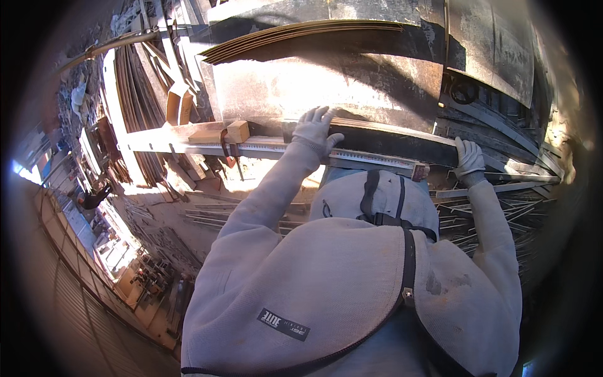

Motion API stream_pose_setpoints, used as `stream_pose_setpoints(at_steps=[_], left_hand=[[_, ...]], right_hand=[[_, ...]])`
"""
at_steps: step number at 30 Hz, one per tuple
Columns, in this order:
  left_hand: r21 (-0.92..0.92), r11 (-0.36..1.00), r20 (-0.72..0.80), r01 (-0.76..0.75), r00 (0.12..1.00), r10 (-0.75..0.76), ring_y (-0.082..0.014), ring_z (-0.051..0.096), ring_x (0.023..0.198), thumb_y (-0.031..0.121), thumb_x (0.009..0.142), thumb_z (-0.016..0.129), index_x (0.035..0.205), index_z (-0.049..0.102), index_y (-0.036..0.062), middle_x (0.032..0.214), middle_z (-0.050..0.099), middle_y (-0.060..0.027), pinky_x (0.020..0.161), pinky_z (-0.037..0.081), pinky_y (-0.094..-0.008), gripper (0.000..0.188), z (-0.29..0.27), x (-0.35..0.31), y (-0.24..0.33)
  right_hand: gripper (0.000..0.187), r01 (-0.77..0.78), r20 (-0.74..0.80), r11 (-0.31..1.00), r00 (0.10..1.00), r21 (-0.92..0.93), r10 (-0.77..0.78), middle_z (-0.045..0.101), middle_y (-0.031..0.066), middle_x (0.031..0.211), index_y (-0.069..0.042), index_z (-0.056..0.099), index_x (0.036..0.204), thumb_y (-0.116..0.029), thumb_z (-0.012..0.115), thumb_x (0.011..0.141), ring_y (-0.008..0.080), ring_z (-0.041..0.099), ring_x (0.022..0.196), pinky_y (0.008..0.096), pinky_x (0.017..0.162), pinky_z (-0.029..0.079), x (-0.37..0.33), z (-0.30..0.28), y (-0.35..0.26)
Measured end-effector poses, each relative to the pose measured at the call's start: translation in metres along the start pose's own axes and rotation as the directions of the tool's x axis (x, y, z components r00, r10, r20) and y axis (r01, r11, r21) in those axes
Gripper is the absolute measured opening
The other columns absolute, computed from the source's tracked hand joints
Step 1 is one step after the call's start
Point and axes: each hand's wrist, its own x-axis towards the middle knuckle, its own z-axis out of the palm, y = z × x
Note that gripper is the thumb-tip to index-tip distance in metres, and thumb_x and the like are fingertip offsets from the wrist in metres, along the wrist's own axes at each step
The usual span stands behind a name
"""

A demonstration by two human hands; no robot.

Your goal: The person uses a tape measure to measure the length of several metal sheets on a workbench. They repeatedly position the tape measure, read the measurement, and move to the next sheet. The person handles the sheets and tape measure with gloved hands throughout the clip.

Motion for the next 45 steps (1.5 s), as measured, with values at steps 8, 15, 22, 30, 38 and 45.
stream_pose_setpoints(at_steps=[8, 15, 22, 30, 38, 45], left_hand=[[0.096, 0.99, 0.196, -0.105, 0.977, 0.085, -0.037, 0.049, 0.146, 0.064, 0.103, 0.056, 0.156, 0.052, 0.0148, 0.153, 0.057, -0.0179, 0.123, 0.039, -0.0482, 0.072, -0.008, 0.012, 0.015], [-0.051, 0.999, 0.123, 0.009, 0.992, -0.003, -0.0356, 0.055, 0.135, 0.053, 0.102, 0.066, 0.149, 0.059, 0.0182, 0.138, 0.062, -0.0158, 0.114, 0.048, -0.048, 0.058, -0.028, -0.01, -0.035], [-0.079, 0.996, 0.095, 0.03, 0.995, -0.023, -0.0362, 0.055, 0.135, 0.042, 0.1, 0.072, 0.144, 0.063, 0.0179, 0.14, 0.061, -0.0135, 0.112, 0.049, -0.0501, 0.052, -0.029, -0.013, -0.051], [-0.022, 0.996, 0.242, 0.084, 0.967, -0.077, -0.0361, 0.046, 0.147, 0.058, 0.1, 0.066, 0.151, 0.058, 0.0271, 0.152, 0.056, -0.011, 0.12, 0.042, -0.0521, 0.06, -0.018, -0.003, -0.072], [-0.046, 0.999, 0.083, 0.013, 0.996, -0.009, -0.0352, 0.058, 0.127, 0.037, 0.089, 0.084, 0.139, 0.069, 0.0247, 0.13, 0.065, -0.0086, 0.109, 0.049, -0.0498, 0.054, 0.006, -0.001, -0.075], [0.002, 0.999, 0.122, 0.051, 0.991, -0.051, -0.0356, 0.054, 0.134, 0.035, 0.087, 0.085, 0.147, 0.062, 0.0226, 0.139, 0.062, -0.0083, 0.115, 0.044, -0.0529, 0.066, 0.01, -0.002, -0.08]], right_hand=[[0.086, 0.074, -0.169, 0.996, 0.983, 0.04, -0.066, 0.058, 0.0161, 0.126, -0.003, 0.046, 0.154, -0.015, 0.075, 0.074, 0.0339, 0.058, 0.117, 0.0492, 0.105, 0.045, 0.026, -0.012, -0.037], [0.081, 0.102, -0.05, 0.993, 0.993, -0.053, -0.105, 0.058, 0.0142, 0.118, 0.0, 0.04, 0.16, -0.016, 0.064, 0.084, 0.0307, 0.057, 0.106, 0.0458, 0.096, 0.045, 0.063, -0.035, -0.088], [0.071, 0.066, 0.193, 0.986, 0.981, -0.154, -0.035, 0.06, 0.0136, 0.121, 0.001, 0.039, 0.161, -0.017, 0.056, 0.094, 0.0277, 0.058, 0.107, 0.0431, 0.094, 0.045, 0.08, -0.044, -0.106], [0.063, 0.144, 0.474, 0.974, 0.88, -0.175, -0.045, 0.061, 0.0134, 0.126, 0.003, 0.037, 0.162, -0.017, 0.051, 0.103, 0.0268, 0.059, 0.114, 0.0427, 0.096, 0.046, 0.108, -0.051, -0.114], [0.099, -0.284, 0.163, 0.902, 0.956, 0.324, 0.242, 0.051, 0.023, 0.152, -0.001, 0.03, 0.165, -0.032, 0.08, 0.085, 0.0377, 0.051, 0.143, 0.0445, 0.126, 0.034, 0.049, -0.063, -0.089], [0.09, -0.831, 0.611, 0.374, 0.556, 0.411, 0.564, 0.059, 0.0306, 0.148, -0.013, 0.035, 0.165, -0.067, 0.062, 0.098, 0.0454, 0.057, 0.139, 0.0519, 0.118, 0.044, 0.047, -0.012, -0.11]])
